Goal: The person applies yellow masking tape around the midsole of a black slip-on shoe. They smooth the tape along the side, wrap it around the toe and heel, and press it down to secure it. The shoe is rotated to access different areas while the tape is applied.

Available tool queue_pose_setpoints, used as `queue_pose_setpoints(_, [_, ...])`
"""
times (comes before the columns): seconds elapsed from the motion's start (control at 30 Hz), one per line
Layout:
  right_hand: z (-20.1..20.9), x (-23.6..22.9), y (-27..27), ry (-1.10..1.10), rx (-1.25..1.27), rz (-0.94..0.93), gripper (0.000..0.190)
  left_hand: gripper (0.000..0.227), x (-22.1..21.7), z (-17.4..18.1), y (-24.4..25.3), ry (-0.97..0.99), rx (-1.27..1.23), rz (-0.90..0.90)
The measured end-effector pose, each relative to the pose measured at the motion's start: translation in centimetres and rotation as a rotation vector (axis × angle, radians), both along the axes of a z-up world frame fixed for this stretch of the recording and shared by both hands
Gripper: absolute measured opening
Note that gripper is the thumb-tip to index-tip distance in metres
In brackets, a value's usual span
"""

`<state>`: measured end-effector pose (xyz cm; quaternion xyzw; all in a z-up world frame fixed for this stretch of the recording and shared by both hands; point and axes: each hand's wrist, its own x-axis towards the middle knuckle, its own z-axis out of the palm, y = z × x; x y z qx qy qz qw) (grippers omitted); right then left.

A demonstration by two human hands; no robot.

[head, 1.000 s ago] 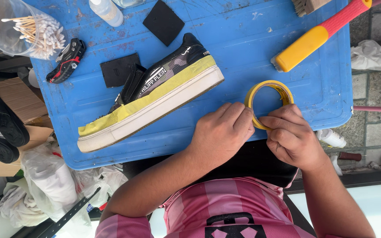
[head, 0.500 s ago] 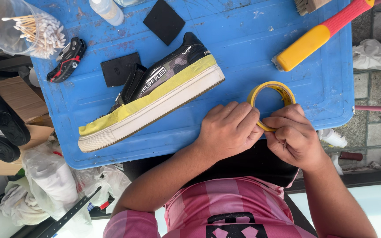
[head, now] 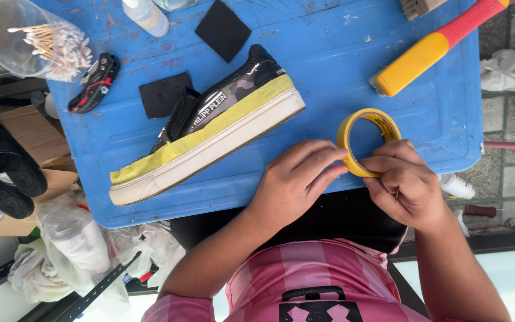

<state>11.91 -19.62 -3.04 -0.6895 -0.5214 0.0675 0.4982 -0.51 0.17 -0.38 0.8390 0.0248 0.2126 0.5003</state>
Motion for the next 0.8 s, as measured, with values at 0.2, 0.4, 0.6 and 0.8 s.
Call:
queue_pose_setpoints(0.2, [0.7,-0.3,0.7,-0.063,-0.02,0.03,0.034,0.019,-0.7,-0.5,0.0,0.006,0.026,0.032])
queue_pose_setpoints(0.4, [1.4,-0.5,1.2,-0.138,-0.149,-0.001,0.035,0.018,0.1,-0.9,0.3,-0.006,0.137,0.014])
queue_pose_setpoints(0.6, [1.9,0.1,2.0,-0.145,-0.19,-0.059,0.039,0.02,-1.0,-1.2,-0.3,0.024,0.099,-0.017])
queue_pose_setpoints(0.8, [2.9,0.4,3.2,-0.041,-0.292,-0.094,0.044,0.02,-2.7,-0.9,-0.8,0.052,0.071,0.018])
